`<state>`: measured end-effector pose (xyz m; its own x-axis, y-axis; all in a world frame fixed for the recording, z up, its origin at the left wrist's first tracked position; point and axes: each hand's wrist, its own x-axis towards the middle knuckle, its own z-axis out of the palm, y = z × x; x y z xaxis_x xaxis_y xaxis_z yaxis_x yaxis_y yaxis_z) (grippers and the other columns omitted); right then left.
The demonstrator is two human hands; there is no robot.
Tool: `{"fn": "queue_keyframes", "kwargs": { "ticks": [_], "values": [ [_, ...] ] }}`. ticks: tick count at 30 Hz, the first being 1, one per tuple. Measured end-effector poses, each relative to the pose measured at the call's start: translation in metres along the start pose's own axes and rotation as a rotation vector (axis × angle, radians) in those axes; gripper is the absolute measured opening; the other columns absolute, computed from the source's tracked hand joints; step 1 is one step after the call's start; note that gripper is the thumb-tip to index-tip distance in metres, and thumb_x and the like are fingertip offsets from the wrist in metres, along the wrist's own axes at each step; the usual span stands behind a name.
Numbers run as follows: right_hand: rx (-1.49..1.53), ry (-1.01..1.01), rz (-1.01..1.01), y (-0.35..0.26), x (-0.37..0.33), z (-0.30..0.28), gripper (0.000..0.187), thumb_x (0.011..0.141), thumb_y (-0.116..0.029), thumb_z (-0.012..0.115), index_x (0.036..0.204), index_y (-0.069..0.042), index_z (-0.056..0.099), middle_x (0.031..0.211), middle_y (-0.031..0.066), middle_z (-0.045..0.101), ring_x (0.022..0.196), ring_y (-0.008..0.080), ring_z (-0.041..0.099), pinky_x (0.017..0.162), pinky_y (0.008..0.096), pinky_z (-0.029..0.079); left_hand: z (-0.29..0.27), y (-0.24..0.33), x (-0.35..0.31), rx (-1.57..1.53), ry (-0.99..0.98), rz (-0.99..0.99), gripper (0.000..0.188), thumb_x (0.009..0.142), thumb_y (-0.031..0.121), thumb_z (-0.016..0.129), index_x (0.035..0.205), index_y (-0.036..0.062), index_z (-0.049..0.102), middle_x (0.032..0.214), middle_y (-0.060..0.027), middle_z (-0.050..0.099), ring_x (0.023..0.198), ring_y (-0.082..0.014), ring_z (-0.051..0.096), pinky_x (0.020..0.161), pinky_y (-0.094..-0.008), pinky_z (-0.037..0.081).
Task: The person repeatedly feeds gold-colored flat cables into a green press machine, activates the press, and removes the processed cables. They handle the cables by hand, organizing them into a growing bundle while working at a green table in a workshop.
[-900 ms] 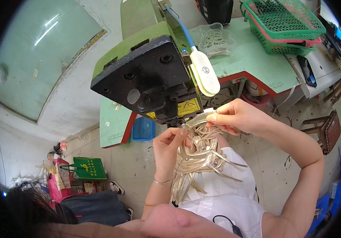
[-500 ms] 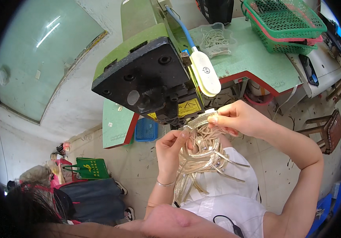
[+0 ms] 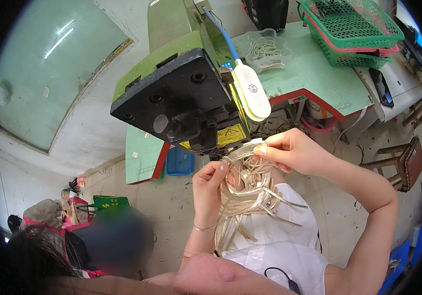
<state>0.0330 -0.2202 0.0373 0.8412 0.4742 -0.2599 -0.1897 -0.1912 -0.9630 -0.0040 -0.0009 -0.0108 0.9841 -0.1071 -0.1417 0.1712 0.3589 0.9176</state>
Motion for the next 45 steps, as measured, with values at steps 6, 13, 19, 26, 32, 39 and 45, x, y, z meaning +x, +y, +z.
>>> {"fn": "queue_keyframes", "kwargs": {
  "ticks": [6,13,19,26,32,39,45],
  "values": [
    [-0.012,0.026,-0.019,0.003,0.004,0.011,0.024,0.091,-0.021,0.056,0.1,-0.001,0.066,0.06,-0.0036,0.052,0.05,0.0019,0.041,0.046,0.0208,0.033,-0.015,0.003,0.001,0.205,0.003,0.075,0.015,0.089,0.012,0.059,0.089,-0.0014,0.064,0.071,-0.0039,0.063,0.065,-0.008,0.057,0.062,-0.0205,0.044],
    [0.013,-0.045,-0.056,0.001,0.02,0.027,0.023,0.09,-0.02,0.057,0.098,-0.001,0.067,0.062,-0.0032,0.055,0.051,0.002,0.045,0.047,0.02,0.037,-0.028,-0.02,-0.019,0.09,0.167,0.115,0.015,0.09,0.013,0.058,0.089,-0.001,0.063,0.073,-0.0045,0.063,0.067,-0.0087,0.057,0.065,-0.021,0.044],
    [0.055,-0.079,-0.078,0.027,0.032,0.048,0.022,0.09,-0.018,0.056,0.087,0.0,0.067,0.061,-0.0019,0.056,0.052,0.0025,0.048,0.047,0.0205,0.039,-0.06,-0.018,-0.018,0.17,0.445,0.28,0.018,0.094,0.016,0.051,0.082,0.0033,0.056,0.076,0.0005,0.054,0.075,-0.0082,0.048,0.073,-0.0227,0.038],
    [-0.632,0.072,-0.553,0.143,0.052,0.073,0.018,0.083,-0.019,0.06,0.082,-0.002,0.067,0.067,0.0062,0.062,0.061,0.0184,0.059,0.059,0.0325,0.048,-0.148,0.127,0.17,1.452,0.525,0.995,0.036,0.08,0.034,0.057,0.069,0.0003,0.062,0.07,-0.0135,0.059,0.067,-0.0299,0.052,0.066,-0.0432,0.035],
    [-0.778,0.117,-0.455,0.245,0.082,0.132,0.023,0.078,-0.02,0.065,0.096,-0.005,0.063,0.094,0.0112,0.058,0.091,0.0292,0.055,0.083,0.0362,0.043,-0.235,0.068,0.304,1.349,0.13,0.62,0.032,0.083,0.028,0.057,0.082,-0.0041,0.062,0.088,-0.0199,0.059,0.087,-0.0323,0.057,0.079,-0.0432,0.044],
    [-0.08,0.068,-0.167,0.248,0.088,0.123,0.022,0.081,-0.016,0.066,0.097,-0.002,0.061,0.089,0.0082,0.059,0.085,0.0188,0.057,0.075,0.0293,0.045,-0.179,0.067,0.203,1.075,0.384,1.013,0.033,0.088,0.024,0.058,0.11,-0.0004,0.054,0.114,-0.0158,0.055,0.107,-0.0308,0.051,0.092,-0.039,0.039],
    [-0.285,-0.116,-0.26,0.107,0.043,0.048,0.018,0.081,-0.016,0.066,0.093,-0.003,0.064,0.08,0.0046,0.059,0.079,0.0149,0.056,0.069,0.0277,0.045,-0.073,0.03,0.031,1.434,-0.432,0.307,0.028,0.081,0.025,0.065,0.098,0.003,0.064,0.086,-0.0098,0.062,0.074,-0.0219,0.061,0.068,-0.0308,0.048]
  ]
}}
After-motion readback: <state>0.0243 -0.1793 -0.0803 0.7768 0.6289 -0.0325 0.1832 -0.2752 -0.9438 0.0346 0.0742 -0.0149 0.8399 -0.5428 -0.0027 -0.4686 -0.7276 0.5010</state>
